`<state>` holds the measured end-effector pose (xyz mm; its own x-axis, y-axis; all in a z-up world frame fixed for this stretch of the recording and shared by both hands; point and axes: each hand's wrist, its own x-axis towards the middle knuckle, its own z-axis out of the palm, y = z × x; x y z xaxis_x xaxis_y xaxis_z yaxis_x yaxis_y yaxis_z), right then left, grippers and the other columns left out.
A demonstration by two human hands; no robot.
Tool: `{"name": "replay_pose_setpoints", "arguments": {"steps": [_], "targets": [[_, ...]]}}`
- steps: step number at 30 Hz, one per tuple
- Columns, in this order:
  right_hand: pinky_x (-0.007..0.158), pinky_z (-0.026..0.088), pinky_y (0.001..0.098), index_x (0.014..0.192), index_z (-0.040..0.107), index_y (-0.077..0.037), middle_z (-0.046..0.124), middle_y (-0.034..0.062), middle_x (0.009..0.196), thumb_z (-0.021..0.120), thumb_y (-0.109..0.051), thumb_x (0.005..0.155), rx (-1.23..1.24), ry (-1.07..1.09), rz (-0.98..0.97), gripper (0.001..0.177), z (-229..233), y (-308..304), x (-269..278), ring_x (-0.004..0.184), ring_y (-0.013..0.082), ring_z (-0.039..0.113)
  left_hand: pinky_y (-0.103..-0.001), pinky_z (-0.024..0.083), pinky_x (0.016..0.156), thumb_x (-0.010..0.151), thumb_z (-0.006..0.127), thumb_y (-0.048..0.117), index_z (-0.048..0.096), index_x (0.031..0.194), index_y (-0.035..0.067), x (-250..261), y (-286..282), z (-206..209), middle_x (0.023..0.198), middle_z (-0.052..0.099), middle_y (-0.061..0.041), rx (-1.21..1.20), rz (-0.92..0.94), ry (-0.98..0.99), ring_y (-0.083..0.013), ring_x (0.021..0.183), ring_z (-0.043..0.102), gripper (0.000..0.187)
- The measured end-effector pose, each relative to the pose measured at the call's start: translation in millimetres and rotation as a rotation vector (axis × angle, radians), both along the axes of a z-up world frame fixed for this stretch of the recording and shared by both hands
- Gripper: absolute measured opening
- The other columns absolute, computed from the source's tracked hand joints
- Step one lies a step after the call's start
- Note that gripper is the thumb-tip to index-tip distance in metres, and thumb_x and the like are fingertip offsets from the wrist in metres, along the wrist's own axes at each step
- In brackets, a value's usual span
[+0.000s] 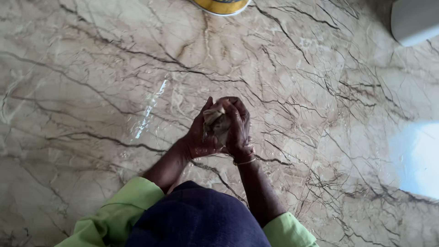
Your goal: The person scrubs a marble-patterned bathroom floor using a cloth and water. They wipe around a toilet base, a floor drain, and a bucket, repeatedly wringing out the cloth to clean the surface.
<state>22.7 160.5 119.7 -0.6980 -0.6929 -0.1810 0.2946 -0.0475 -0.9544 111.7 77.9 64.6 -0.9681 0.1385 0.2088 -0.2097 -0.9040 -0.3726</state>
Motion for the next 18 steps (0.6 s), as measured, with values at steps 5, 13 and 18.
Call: {"name": "replay_pose_setpoints", "arguments": {"steps": [5,13,18], "targets": [[0.094,0.047,0.04,0.101,0.066,-0.003,0.067,0.012,0.107,0.072,-0.03,0.097,0.273,0.831,0.202,0.028,12,-22,32,0.108,0.0275,0.062,-0.052,0.046,0.115,0.101,0.046,0.058,0.058,0.131,0.01,22,-14,36,0.135,0.063,-0.016,-0.342,0.298,-0.194,-0.0312,0.127,0.063,0.058],[0.127,0.002,0.0565,0.162,0.036,-0.01,0.045,0.0135,0.167,0.045,-0.025,0.108,0.428,1.559,0.391,0.056,5,-49,48,0.16,0.0389,0.024,-0.036,0.055,0.094,0.097,0.061,0.032,0.064,0.131,0.014,65,-45,7,0.124,0.068,-0.003,-0.489,0.444,-0.765,-0.0167,0.11,0.066,0.038],[0.126,0.03,0.0464,0.165,0.026,-0.006,0.046,0.0184,0.163,0.04,-0.029,0.107,0.11,0.921,0.593,0.063,0,-92,68,0.151,0.0343,0.043,-0.033,0.057,0.073,0.102,0.061,0.034,0.065,0.124,0.008,56,-65,-37,0.105,0.068,-0.006,-0.466,0.679,-0.882,-0.0187,0.091,0.066,0.034]]}}
